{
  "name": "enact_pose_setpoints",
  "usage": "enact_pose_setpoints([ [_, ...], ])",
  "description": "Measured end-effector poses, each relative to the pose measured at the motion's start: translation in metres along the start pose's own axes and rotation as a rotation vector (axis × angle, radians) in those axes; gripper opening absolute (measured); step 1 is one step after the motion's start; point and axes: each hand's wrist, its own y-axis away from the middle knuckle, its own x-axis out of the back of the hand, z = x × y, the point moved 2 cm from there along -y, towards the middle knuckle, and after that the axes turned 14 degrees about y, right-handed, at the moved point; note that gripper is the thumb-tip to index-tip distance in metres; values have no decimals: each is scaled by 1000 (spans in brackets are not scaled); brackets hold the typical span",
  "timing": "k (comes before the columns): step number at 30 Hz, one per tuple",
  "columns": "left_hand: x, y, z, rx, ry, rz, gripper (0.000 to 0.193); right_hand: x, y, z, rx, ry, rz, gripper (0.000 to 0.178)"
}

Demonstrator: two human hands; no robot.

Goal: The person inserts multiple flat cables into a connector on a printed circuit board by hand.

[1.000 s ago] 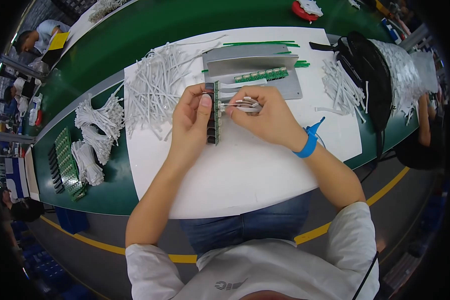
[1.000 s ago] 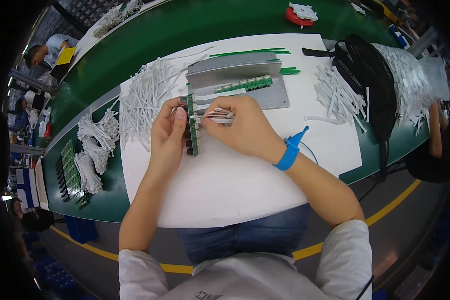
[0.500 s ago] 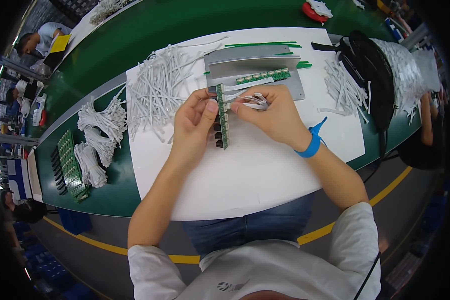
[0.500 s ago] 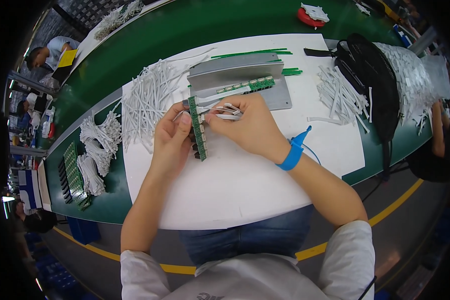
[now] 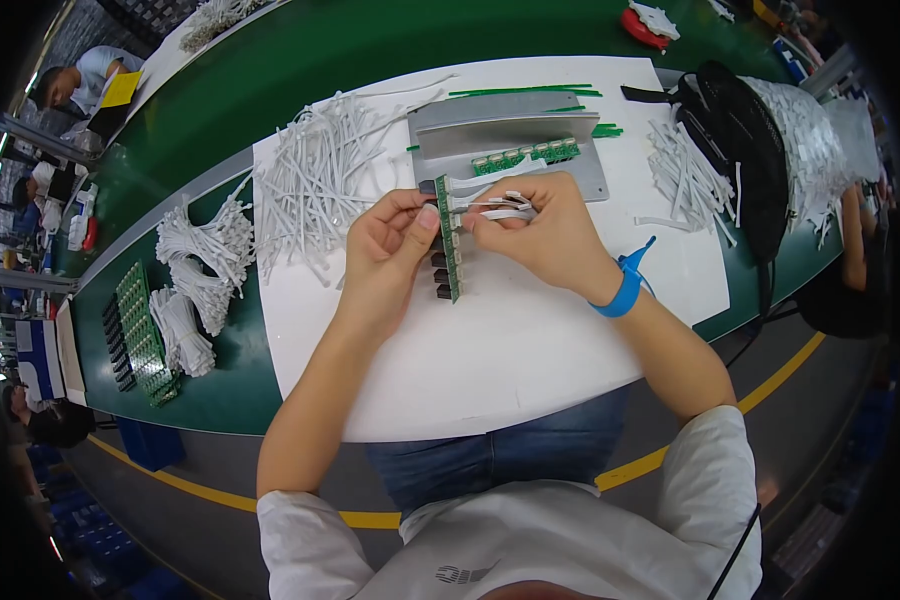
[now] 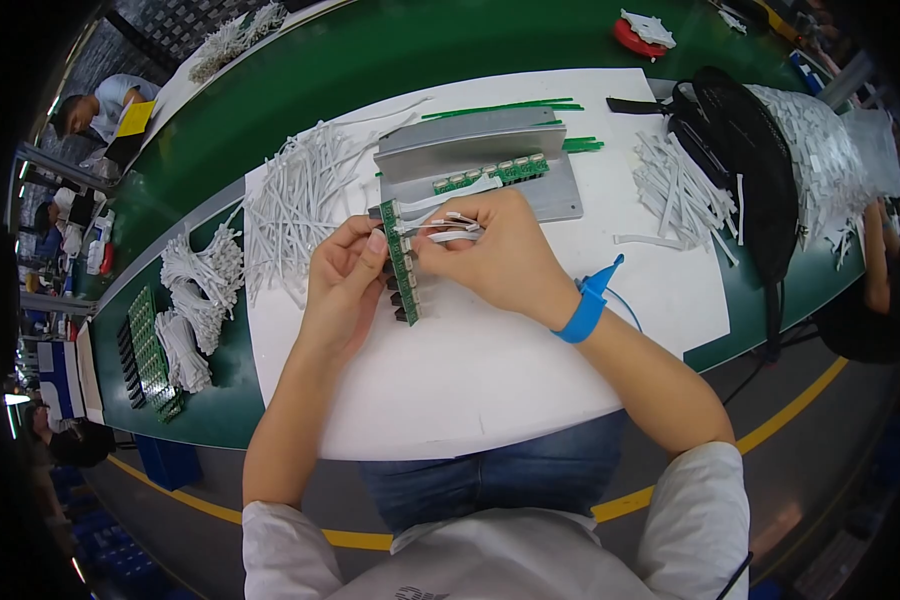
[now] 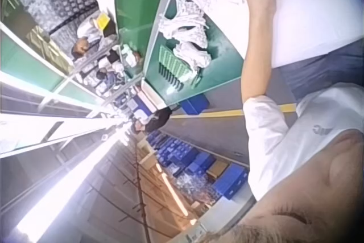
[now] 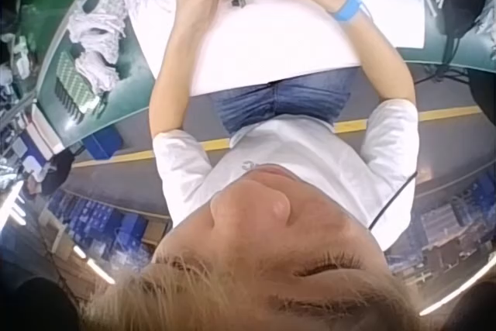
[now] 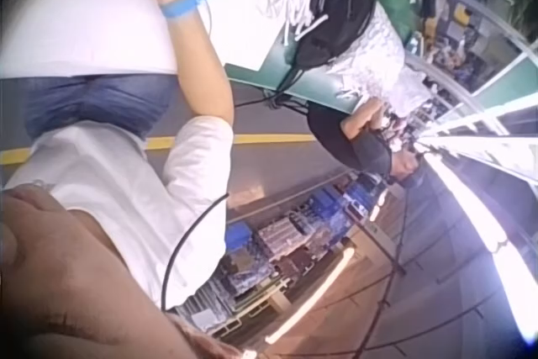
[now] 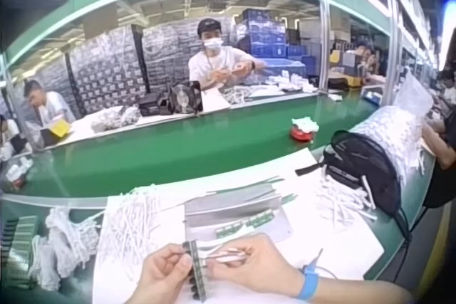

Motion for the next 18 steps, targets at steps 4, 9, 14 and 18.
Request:
enact_pose_setpoints([
  [4,0,1,-1,18,25,6,21,-2,0,1,16,-28,15,9],
  [9,3,3,-1,74,89,20,23,3,2,-10,17,62,-25,9],
  [14,-1,3,-2,59,44,41,24,7,-2,-3,18,101,-78,9],
  [18,-1,2,-4,29,9,65,24,8,-3,0,21,68,-109,10],
])
